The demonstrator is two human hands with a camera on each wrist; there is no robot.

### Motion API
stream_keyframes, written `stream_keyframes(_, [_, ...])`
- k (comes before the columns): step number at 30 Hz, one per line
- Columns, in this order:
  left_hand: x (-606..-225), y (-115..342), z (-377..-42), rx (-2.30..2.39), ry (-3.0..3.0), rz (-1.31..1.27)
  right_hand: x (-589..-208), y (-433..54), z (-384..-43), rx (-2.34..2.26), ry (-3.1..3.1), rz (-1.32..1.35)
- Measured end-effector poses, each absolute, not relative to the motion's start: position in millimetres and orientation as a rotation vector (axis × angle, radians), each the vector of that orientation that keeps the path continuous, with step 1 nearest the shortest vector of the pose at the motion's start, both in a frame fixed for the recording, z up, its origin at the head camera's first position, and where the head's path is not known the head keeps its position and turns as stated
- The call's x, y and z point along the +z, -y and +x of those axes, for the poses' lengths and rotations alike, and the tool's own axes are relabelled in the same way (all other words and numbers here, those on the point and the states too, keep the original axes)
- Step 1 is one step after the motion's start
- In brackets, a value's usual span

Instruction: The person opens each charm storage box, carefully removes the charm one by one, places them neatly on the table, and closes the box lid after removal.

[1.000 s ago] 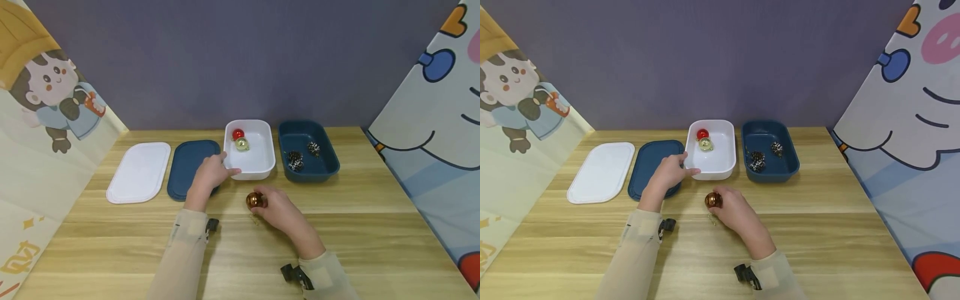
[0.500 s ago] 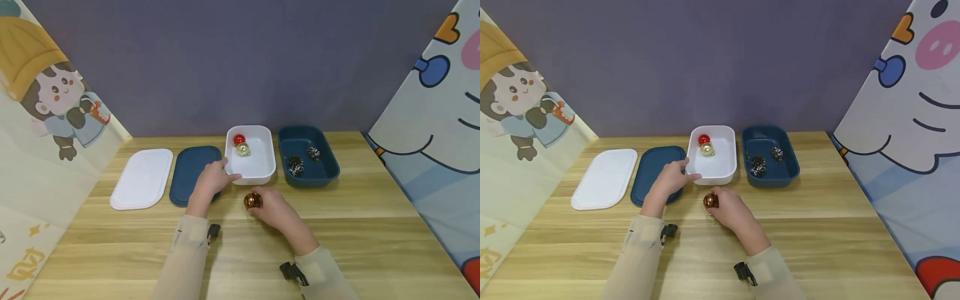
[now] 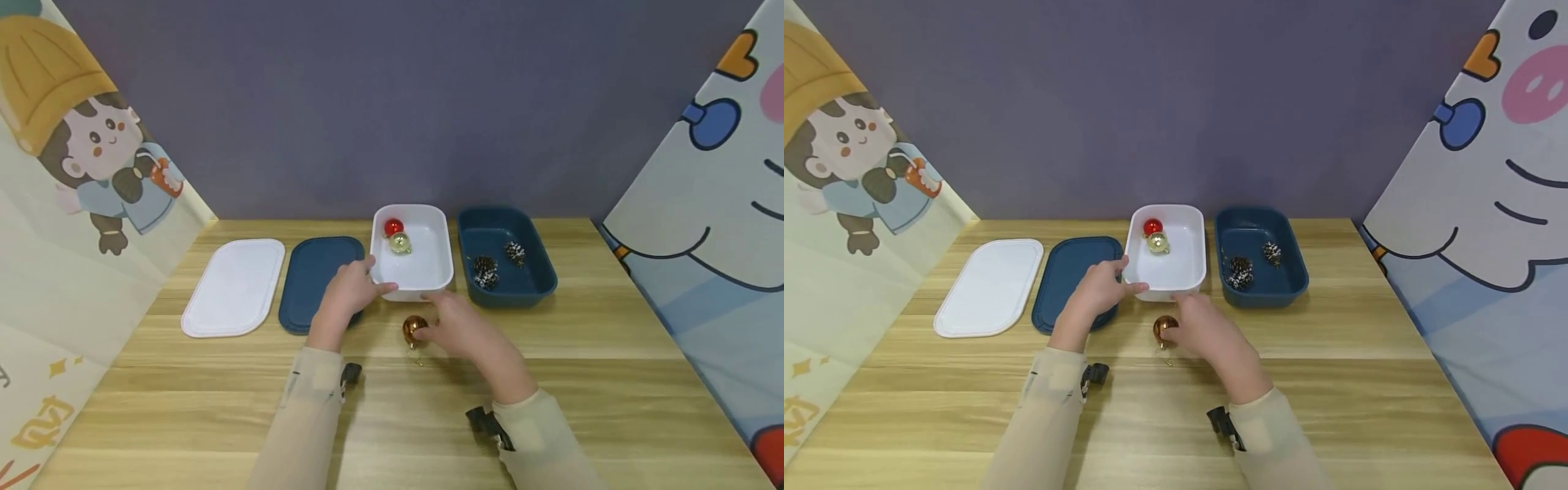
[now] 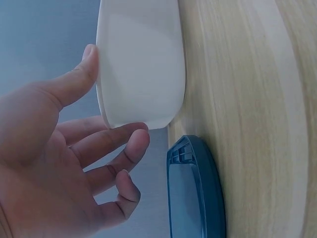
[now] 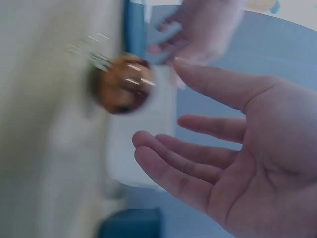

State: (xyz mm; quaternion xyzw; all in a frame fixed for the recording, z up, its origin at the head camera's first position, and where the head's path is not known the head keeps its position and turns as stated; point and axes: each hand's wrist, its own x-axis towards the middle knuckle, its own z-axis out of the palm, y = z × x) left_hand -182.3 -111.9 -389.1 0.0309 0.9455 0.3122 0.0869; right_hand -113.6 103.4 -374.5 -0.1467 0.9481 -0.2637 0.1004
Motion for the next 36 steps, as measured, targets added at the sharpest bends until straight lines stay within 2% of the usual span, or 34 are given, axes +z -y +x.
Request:
stream_keyframes(7, [-391,110,-183,0.934,-2.815,0.082,-324,-109,-149,-0.627,-2.829,-0.482])
stream_keyframes(13, [-395,109,-182,0.926,-2.808,0.084,-312,-102,-203,-0.509,-2.846,-0.554])
stream_keyframes(17, [-394,110,-183,0.923,-2.822,0.09,-320,-96,-236,-0.525,-2.834,-0.586])
stream_keyframes(25, [-393,107,-188,0.931,-2.826,0.083,-354,-94,-278,-0.651,-2.714,-0.613])
stream_keyframes(36, [-396,94,-206,0.952,-2.852,0.023,-377,-99,-311,-0.651,-2.572,-0.504])
